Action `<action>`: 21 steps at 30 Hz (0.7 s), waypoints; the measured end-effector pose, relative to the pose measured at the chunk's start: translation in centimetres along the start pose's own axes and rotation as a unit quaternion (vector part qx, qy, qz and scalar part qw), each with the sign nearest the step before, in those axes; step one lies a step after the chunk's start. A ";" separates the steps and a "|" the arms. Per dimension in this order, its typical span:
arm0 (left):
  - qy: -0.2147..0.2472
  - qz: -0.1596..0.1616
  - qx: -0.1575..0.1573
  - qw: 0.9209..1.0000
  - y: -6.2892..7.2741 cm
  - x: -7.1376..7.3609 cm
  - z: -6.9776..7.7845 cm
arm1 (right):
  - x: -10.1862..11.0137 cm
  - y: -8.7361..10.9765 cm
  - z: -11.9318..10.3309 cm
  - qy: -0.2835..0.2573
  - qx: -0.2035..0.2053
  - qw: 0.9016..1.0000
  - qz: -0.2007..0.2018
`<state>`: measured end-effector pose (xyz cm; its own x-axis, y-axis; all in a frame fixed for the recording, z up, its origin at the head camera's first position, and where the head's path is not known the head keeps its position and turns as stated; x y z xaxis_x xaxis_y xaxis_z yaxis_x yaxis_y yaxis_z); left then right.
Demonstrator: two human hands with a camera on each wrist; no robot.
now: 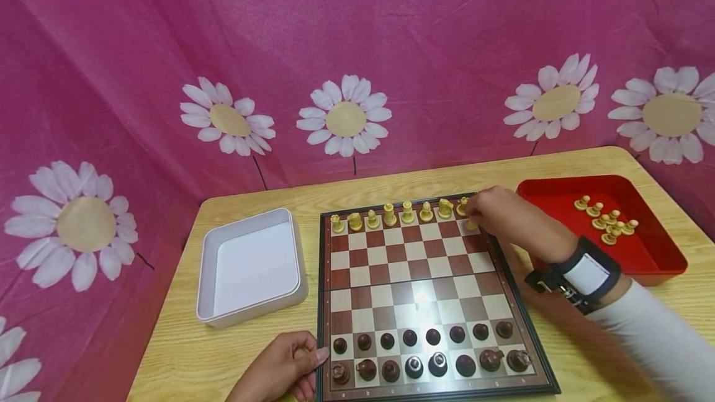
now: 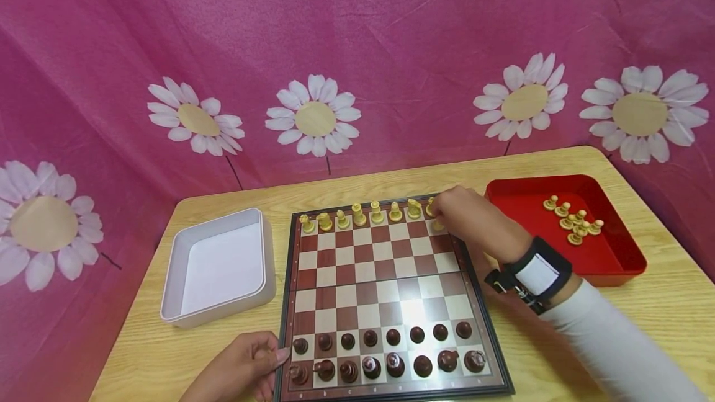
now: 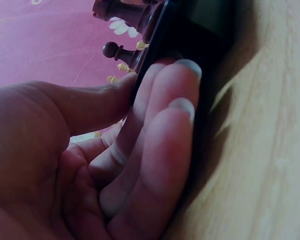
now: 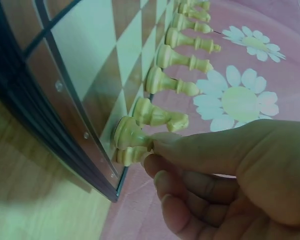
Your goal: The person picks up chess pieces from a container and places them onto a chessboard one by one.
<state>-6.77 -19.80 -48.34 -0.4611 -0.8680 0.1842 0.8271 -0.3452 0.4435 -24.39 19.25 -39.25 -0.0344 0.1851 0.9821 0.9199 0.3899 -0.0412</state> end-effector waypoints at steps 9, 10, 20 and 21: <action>0.000 0.000 0.005 1.000 -0.1 0.1 0.1 | -0.6 0.1 0.0 -0.014 -0.017 1.000 -0.019; -0.001 -0.001 0.005 1.000 -0.1 0.1 0.1 | -0.6 0.1 -0.1 -0.018 -0.018 0.999 -0.020; 0.013 -0.007 -0.005 1.000 0.0 0.0 0.1 | -0.8 0.2 -0.1 -0.020 -0.005 1.000 -0.009; 0.018 -0.009 -0.007 1.000 0.0 0.0 0.1 | -0.8 0.3 -0.1 -0.018 -0.003 1.000 -0.007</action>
<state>-6.82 -19.78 -48.29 -0.4642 -0.8739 0.1444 0.8231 -0.3654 0.4347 -24.06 19.08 -40.06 -0.0609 0.2122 0.9753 0.9217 0.3869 -0.0266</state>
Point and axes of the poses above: each hand's wrist, its own y-axis away from the middle knuckle, its own x-axis out of the back of the hand, z = x × y, the point moved 3 cm from there along -y, towards the middle knuckle, and after that the axes turned 5 degrees about -x, right-handed, at the moved point
